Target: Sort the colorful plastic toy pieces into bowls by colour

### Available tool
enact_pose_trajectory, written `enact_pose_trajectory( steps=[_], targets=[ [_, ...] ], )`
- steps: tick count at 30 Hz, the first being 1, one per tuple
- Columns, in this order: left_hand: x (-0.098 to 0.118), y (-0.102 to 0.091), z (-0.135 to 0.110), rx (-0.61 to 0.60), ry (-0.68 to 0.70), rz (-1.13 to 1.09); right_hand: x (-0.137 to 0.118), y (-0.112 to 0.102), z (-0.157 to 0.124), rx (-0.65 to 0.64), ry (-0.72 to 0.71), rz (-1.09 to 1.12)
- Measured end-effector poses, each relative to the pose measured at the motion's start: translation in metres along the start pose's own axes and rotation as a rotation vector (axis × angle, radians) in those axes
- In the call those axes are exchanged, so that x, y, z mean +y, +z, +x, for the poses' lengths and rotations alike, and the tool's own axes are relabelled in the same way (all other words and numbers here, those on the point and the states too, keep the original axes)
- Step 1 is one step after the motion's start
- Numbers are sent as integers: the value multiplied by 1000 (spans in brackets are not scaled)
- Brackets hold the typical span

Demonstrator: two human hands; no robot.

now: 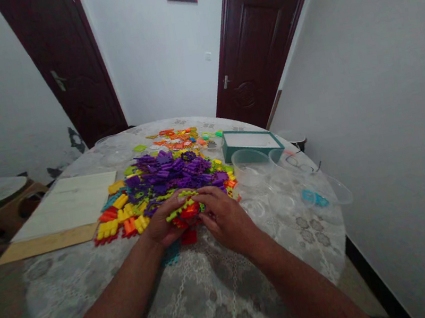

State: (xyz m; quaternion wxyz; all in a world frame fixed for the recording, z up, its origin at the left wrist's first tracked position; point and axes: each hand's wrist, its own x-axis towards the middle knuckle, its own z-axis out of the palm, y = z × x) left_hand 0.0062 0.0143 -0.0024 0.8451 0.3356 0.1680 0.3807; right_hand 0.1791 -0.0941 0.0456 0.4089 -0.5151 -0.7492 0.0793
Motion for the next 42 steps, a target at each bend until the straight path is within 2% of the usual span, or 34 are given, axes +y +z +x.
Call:
enact_pose_trajectory(
  steps=[2,6,11,17,21,25,28,31,33,35,38,42],
  targets=[
    [-1,0,0,-20,9,2,5,13,-1,26,-20,11],
    [-3,2,1,-42,7,19,11,28,-11,117,44,88],
    [-4,3,1,-31,0,42,16,28,-18,182,78,140],
    [-3,0,1,-10,-40,63,21,24,-18,202,-2,79],
    [-1,0,2,3,-40,54,20,17,-17,248,-42,17],
    [0,1,3,6,-31,31,20,0,-15,342,-102,-130],
    [0,3,2,24,-34,19,30,-18,-17,444,-24,-366],
    [0,3,1,33,-29,15,44,-32,-20,467,116,-598],
    [-1,2,1,29,-22,11,50,-36,-21,475,157,-671],
    [-2,2,2,24,-22,11,50,-35,-20,493,118,-654],
    [-3,2,2,22,-17,11,39,-22,-20,437,-29,-498],
    [-5,4,2,2,-9,22,22,8,-22,185,-164,-294]
  ],
)
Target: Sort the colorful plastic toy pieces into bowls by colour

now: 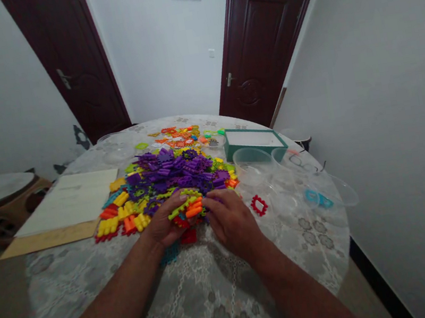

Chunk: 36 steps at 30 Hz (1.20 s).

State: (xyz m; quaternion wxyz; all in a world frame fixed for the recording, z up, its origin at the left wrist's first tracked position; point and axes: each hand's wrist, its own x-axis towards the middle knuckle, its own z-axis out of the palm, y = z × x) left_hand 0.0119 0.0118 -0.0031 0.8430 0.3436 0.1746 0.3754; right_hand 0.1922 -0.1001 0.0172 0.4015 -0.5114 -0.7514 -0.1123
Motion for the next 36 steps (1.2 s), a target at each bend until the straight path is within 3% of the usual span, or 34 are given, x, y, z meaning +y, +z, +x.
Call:
enact_pose_trajectory(
  steps=[2,7,11,15,20,24,27,29,32,36],
  targets=[
    [0,1,0,-12,-11,2,-6,11,-2,-59,-17,40],
    [0,4,0,-12,-27,13,-5,22,-3,-27,-24,72],
    [1,5,-1,-1,-54,28,-6,11,3,-22,-10,74],
    [3,4,-3,41,-70,21,-1,-13,9,102,11,57],
    [4,1,-4,67,-74,-24,45,-56,6,392,231,-303],
    [3,1,-3,68,-86,-44,96,-79,-11,389,460,-566],
    [3,2,-4,52,-82,-50,115,-82,-19,375,576,-645],
    [3,4,-5,45,-82,-48,113,-76,-17,391,538,-624],
    [4,5,-6,21,-79,-25,86,-56,-6,373,335,-454],
    [3,7,-8,-33,-84,45,32,-22,4,187,117,-132]
  ],
)
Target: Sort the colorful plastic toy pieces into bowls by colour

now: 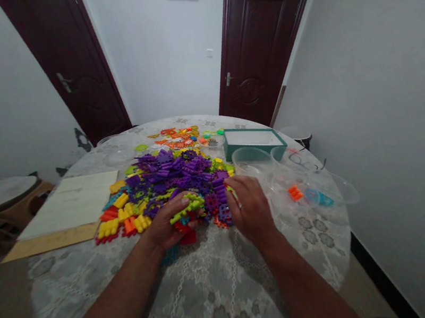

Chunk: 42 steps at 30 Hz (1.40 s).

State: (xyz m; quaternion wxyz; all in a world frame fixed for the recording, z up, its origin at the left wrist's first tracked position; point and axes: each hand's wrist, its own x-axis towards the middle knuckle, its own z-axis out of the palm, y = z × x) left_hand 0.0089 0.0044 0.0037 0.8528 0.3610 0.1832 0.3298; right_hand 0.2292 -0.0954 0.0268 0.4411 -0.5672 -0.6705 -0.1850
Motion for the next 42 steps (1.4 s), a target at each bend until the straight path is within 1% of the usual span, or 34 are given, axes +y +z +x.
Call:
enact_pose_trajectory(
  steps=[2,4,7,12,14,16,19,21,22,24,27,29,32,36,42],
  targets=[
    [-1,1,-1,-43,-4,49,-22,11,-5,-101,-26,99],
    [-2,2,-1,-84,-11,95,-34,19,-10,-178,-28,155],
    [-4,3,-2,-102,-29,137,-37,24,-14,-225,-24,213],
    [-4,1,-2,-111,-49,161,-34,25,-14,-226,-19,283],
    [-3,0,-1,-112,-65,172,-35,24,-12,-215,23,309],
    [-3,0,-1,-112,-89,183,-37,23,-11,-173,98,322],
    [-2,1,-1,-85,-107,194,-38,19,-8,-56,216,308],
    [-2,3,-1,-53,-100,187,-38,16,-8,12,242,303],
    [-3,4,-1,-41,-96,180,-39,16,-9,27,228,305],
    [-4,5,0,-23,-84,157,-40,17,-11,14,150,319],
    [-8,4,1,4,-81,130,-44,21,-16,-67,-1,357],
    [-10,3,2,31,-64,96,-45,25,-19,-119,-59,379],
    [-12,2,4,46,-51,68,-44,29,-20,-146,-82,379],
    [-13,2,3,74,-77,42,-41,31,-18,-164,-87,345],
    [-13,4,2,92,-168,16,-41,30,-17,-116,-119,302]
  ],
)
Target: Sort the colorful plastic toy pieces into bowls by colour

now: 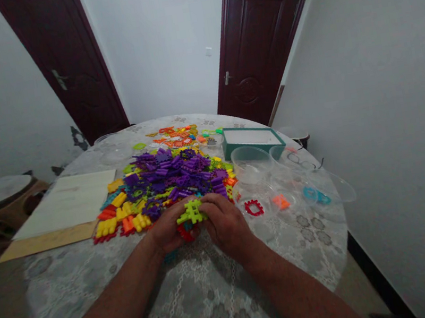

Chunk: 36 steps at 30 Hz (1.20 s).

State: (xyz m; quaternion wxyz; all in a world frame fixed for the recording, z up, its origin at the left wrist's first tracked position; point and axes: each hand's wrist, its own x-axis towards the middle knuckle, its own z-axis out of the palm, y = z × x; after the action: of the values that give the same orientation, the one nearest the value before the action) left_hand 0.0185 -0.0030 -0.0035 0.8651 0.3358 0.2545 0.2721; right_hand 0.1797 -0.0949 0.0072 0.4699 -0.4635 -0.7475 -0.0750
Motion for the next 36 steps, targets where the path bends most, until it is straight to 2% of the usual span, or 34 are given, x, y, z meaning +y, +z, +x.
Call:
enact_pose_trajectory(
  steps=[5,8,10,13,17,21,24,26,28,32,36],
  targets=[
    [3,2,-3,-47,-48,-18,-2,-2,-1,22,-62,-34],
    [4,3,-4,-85,-69,-27,-3,-3,-2,25,-36,37],
    [6,2,-3,-86,-100,-54,-2,-5,-1,40,49,102],
    [11,0,-2,-58,-126,-133,1,-17,3,85,259,176],
    [19,-3,-4,-56,-54,-215,18,-52,11,74,545,172],
    [21,-6,-7,-58,42,-233,63,-100,18,110,651,-2],
    [21,-6,-8,-61,105,-218,117,-140,22,186,719,-187],
    [22,-6,-9,-46,126,-193,155,-165,26,206,839,-386],
    [22,-4,-10,-25,135,-165,189,-185,30,233,914,-492],
    [23,-3,-9,22,150,-102,231,-202,30,241,1014,-608],
    [23,-3,-8,41,169,-71,245,-200,22,209,1055,-646]
  ],
)
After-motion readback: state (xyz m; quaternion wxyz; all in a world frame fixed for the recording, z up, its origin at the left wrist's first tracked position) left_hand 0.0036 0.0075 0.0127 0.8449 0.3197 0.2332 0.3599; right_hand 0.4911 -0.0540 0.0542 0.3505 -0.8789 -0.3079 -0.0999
